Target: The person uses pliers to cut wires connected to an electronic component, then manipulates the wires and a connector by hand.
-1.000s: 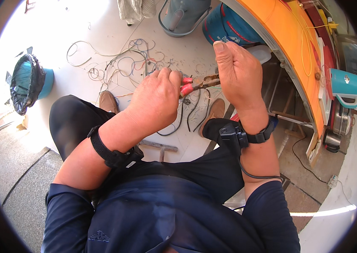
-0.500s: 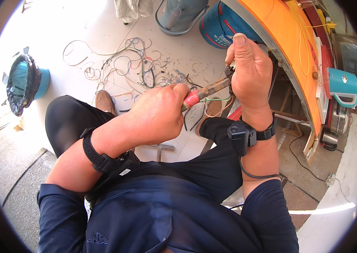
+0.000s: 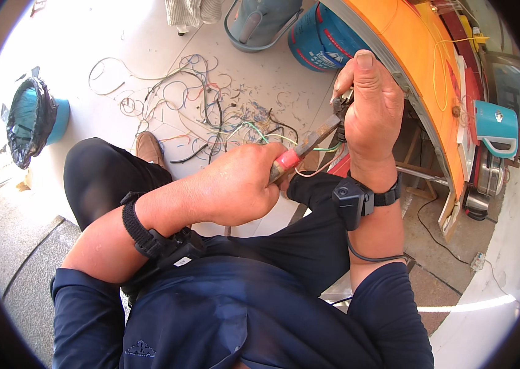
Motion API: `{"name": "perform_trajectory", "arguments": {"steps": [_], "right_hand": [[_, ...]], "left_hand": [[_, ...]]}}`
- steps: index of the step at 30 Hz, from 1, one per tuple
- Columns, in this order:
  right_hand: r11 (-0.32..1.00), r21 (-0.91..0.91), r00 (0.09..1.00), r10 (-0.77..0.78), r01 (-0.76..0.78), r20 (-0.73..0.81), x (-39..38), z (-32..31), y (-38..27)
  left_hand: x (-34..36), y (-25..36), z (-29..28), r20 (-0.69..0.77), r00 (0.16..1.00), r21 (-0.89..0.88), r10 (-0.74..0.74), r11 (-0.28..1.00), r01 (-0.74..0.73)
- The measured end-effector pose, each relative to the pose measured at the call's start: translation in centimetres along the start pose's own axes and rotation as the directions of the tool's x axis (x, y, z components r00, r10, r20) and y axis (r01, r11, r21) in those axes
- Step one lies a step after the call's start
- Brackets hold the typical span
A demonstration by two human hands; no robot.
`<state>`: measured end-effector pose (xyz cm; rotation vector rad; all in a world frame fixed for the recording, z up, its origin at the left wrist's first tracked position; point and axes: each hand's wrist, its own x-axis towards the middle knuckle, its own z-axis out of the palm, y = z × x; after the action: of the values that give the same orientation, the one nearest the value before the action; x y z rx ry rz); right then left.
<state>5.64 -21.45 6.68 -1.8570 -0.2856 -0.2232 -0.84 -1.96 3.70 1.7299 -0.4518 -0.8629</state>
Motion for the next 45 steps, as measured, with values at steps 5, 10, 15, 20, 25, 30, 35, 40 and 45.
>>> {"name": "perform_trajectory", "arguments": {"steps": [5, 10, 15, 20, 25, 30, 35, 40, 45], "right_hand": [[1.000, -0.013, 1.000, 0.017, -0.017, -0.017, -0.1, 0.1, -0.3], [0.997, 0.055, 0.998, 0.047, -0.045, -0.032, -0.2, -0.1, 0.3], [0.983, 0.171, 0.995, 0.082, -0.073, -0.050, -0.3, -0.3, 0.6], [0.946, 0.308, 0.991, 0.121, -0.099, -0.054, 0.0, -0.1, -0.1], [0.723, 0.638, 0.959, 0.266, -0.265, 0.098, 0.0, 0.1, 0.2], [0.367, 0.839, 0.913, 0.242, -0.401, 0.330, -0.2, 0.7, 1.3], [0.316, 0.846, 0.901, 0.215, -0.429, 0.377, 0.0, 0.2, 2.3], [0.802, 0.514, 0.951, 0.280, -0.305, 0.128, -0.3, -0.6, 1.8], [0.995, 0.051, 0.996, 0.078, -0.080, 0.046, -0.9, 1.2, 1.7]], "left_hand": [[0.0, 0.7, -0.4, 0.124, 0.992, -0.161, -0.017, 0.986, 0.037], [0.1, 1.0, -0.5, 0.271, 0.962, -0.441, -0.024, 0.886, 0.146], [-0.1, 0.0, 0.4, 0.374, 0.927, -0.726, 0.041, 0.635, 0.264], [-0.1, 0.0, 0.6, 0.412, 0.902, -0.787, 0.134, 0.552, 0.277], [-0.1, 0.0, 0.5, 0.445, 0.883, -0.777, 0.151, 0.556, 0.296], [0.0, -1.0, 0.8, 0.469, 0.839, -0.819, 0.275, 0.491, 0.297], [0.1, -0.7, 0.6, 0.465, 0.841, -0.813, 0.277, 0.510, 0.281], [0.3, -0.6, -0.3, 0.277, 0.958, -0.635, 0.081, 0.763, 0.119], [0.5, -1.3, -0.1, 0.050, 0.997, -0.411, -0.056, 0.909, 0.072]]}}
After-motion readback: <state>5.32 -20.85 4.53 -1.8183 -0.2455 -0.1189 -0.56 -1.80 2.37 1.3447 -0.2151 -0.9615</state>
